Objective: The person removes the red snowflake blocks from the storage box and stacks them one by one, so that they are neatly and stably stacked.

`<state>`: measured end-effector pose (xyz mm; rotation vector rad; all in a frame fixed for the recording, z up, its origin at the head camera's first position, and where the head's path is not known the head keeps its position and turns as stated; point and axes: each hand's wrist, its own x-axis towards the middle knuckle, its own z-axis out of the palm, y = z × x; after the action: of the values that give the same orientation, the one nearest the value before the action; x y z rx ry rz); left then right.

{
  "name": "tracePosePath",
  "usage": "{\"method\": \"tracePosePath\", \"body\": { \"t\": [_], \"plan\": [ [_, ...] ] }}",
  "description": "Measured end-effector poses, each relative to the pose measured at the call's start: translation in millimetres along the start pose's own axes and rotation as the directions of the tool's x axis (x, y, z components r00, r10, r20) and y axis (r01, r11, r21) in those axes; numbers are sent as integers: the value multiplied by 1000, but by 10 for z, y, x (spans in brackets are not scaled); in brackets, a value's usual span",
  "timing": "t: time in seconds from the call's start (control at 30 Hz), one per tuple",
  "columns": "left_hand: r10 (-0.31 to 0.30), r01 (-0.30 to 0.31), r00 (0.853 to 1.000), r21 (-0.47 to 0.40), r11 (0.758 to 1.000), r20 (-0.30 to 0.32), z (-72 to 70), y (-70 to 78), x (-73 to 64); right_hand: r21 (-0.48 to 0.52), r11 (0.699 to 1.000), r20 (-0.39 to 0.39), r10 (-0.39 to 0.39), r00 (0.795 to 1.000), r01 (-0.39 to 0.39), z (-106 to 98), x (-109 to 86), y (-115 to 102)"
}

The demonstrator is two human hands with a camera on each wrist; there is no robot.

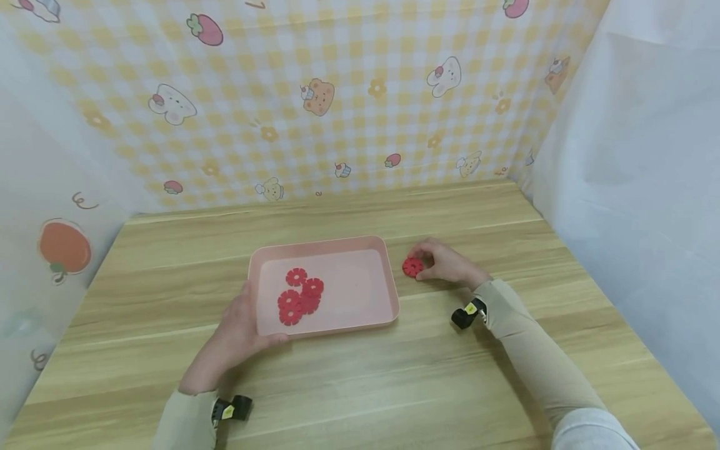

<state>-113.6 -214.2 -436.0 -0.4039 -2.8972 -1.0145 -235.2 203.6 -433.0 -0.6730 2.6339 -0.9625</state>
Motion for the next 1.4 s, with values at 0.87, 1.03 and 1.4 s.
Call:
{"method": "tracePosePath", "body": {
  "t": [0.87,1.03,1.4],
  "plan": [
    [-34,35,999,-22,999,25,22,13,-14,26,1000,67,3,998,-5,-54,0,-21],
    [-56,57,998,-19,998,30,18,11,-28,36,999,70,-13,997,10,-72,21,-67],
    [-32,33,999,-23,999,20,-13,27,-2,48,999,62,-5,998,2,-115,87,-219]
  ]
}}
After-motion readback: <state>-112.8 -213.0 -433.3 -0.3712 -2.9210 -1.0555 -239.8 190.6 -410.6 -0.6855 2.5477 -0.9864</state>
